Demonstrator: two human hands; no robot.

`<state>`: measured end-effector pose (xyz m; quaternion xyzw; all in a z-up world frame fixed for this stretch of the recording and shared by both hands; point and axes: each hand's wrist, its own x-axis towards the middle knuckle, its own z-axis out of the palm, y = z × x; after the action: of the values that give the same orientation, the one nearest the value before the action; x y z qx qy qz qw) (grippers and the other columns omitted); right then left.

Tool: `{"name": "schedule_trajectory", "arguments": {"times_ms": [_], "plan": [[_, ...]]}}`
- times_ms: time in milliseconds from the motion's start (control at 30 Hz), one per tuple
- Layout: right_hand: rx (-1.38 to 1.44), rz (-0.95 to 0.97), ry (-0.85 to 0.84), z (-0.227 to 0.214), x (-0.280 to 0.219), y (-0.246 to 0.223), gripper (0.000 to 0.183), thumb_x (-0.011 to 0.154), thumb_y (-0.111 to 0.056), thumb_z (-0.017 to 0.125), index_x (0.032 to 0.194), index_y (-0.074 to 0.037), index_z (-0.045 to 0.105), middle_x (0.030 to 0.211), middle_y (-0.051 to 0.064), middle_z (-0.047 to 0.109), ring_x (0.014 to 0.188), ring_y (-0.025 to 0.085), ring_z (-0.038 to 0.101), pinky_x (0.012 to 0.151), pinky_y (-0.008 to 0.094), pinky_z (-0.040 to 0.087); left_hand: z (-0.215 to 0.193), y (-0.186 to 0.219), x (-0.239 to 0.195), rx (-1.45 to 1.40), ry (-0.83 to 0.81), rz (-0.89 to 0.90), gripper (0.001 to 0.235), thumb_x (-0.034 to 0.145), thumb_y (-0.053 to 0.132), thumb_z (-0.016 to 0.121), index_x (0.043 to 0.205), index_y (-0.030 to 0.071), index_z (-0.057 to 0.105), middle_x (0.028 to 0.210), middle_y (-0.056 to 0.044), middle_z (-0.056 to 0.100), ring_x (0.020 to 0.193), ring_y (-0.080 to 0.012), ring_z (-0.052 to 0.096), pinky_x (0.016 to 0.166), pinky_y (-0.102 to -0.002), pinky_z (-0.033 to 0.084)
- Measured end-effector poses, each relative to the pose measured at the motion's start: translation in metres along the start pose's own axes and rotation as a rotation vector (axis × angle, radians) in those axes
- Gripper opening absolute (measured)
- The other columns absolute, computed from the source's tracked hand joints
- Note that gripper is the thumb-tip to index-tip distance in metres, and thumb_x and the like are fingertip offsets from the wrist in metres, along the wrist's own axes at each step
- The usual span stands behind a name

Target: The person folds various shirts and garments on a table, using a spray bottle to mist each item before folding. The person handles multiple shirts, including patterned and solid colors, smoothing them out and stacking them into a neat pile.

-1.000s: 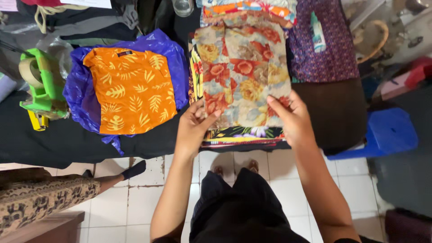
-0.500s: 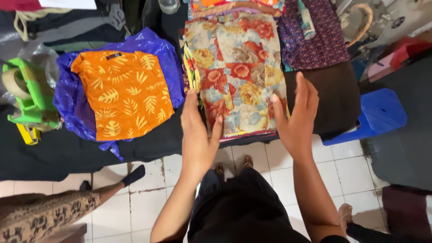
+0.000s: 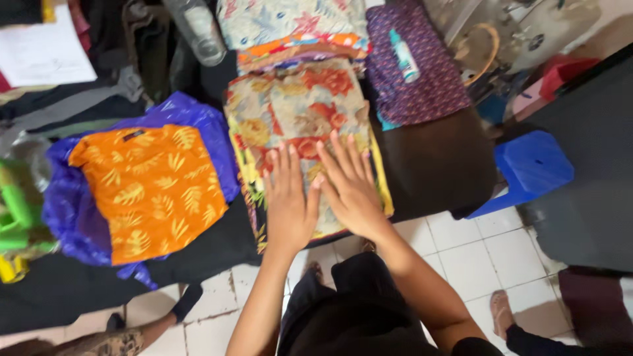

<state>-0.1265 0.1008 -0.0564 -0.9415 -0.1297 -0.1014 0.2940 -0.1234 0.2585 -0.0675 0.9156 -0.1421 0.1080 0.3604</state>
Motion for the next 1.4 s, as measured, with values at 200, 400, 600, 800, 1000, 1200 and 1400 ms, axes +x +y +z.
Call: {"name": "schedule_trajectory", "arguments": {"times_ms": [200, 400, 600, 800, 1000, 1200, 1400], "plan": [[0.672, -0.072, 0.024, -0.027, 0.009, 0.071, 0.042, 0.107, -0.018, 0.061, 0.148, -0.011, 0.058, 0.163, 0.014, 0.048, 0.155, 0.028, 0.041, 0.126, 0.043, 0.031, -0.017, 0.055, 0.010, 0.380, 0.046, 0.016, 0.065, 0.104, 0.034, 0.053, 0.155, -0.004, 0.037, 0.166, -0.021, 0.026, 0.156, -0.0422, 0.019, 0.120, -0.065, 0.018], [0.410, 0.216, 0.390, -0.021, 0.112, 0.260, 0.032, 0.098, -0.019, 0.072, 0.126, -0.005, 0.066, 0.120, 0.011, 0.070, 0.107, 0.021, 0.069, 0.091, 0.033, 0.056, 0.054, 0.153, 0.031, 0.149, 0.041, 0.173, 0.065, 0.099, 0.031, 0.061, 0.151, -0.004, 0.042, 0.162, -0.027, 0.030, 0.154, -0.0436, 0.022, 0.119, -0.068, 0.019], [-0.181, -0.051, 0.400, 0.006, 0.188, 0.360, 0.053, 0.091, -0.021, 0.081, 0.133, 0.002, 0.058, 0.118, 0.025, 0.059, 0.108, 0.045, 0.053, 0.095, 0.054, 0.046, 0.214, 0.163, 0.088, 0.007, -0.032, 0.065, 0.055, 0.103, 0.014, 0.053, 0.153, -0.006, 0.041, 0.165, -0.024, 0.033, 0.158, -0.0403, 0.022, 0.125, -0.058, 0.021], [0.045, -0.005, 0.088, -0.004, 0.206, 0.368, 0.066, 0.086, -0.013, 0.081, 0.144, -0.005, 0.048, 0.123, 0.024, 0.061, 0.112, 0.039, 0.059, 0.098, 0.048, 0.049, 0.266, 0.126, 0.125, 0.121, 0.074, -0.176, 0.061, 0.100, 0.012, 0.052, 0.154, -0.007, 0.031, 0.165, -0.025, 0.027, 0.156, -0.0421, 0.018, 0.122, -0.058, 0.020], [1.363, 0.301, -0.315, -0.064, 0.157, 0.307, 0.068, 0.092, -0.008, 0.061, 0.154, -0.013, 0.033, 0.130, 0.012, 0.064, 0.112, 0.021, 0.062, 0.094, 0.039, 0.053, 0.231, 0.135, 0.148, 0.066, 0.142, -0.242, 0.072, 0.098, 0.008, 0.052, 0.159, -0.008, 0.020, 0.169, -0.026, 0.019, 0.157, -0.0424, 0.017, 0.122, -0.056, 0.024], [1.753, 0.217, -0.405, -0.092, 0.149, 0.268, 0.068, 0.109, -0.020, 0.055, 0.170, -0.011, 0.026, 0.119, 0.014, 0.059, 0.107, 0.021, 0.063, 0.094, 0.035, 0.055, 0.185, 0.179, 0.134, 0.054, 0.206, -0.116, 0.074, 0.099, 0.019, 0.061, 0.160, -0.003, 0.025, 0.169, -0.024, 0.022, 0.157, -0.0432, 0.023, 0.122, -0.056, 0.030], [1.996, -0.024, -0.700, -0.120, 0.140, 0.223, 0.073, 0.109, -0.025, 0.057, 0.170, -0.023, 0.017, 0.097, 0.018, 0.057, 0.070, 0.027, 0.065, 0.052, 0.032, 0.056, 0.125, 0.200, 0.096, 0.066, 0.262, 0.023, 0.067, 0.098, 0.030, 0.071, 0.156, 0.013, 0.044, 0.168, -0.022, 0.026, 0.156, -0.0437, 0.026, 0.122, -0.054, 0.033]]}}
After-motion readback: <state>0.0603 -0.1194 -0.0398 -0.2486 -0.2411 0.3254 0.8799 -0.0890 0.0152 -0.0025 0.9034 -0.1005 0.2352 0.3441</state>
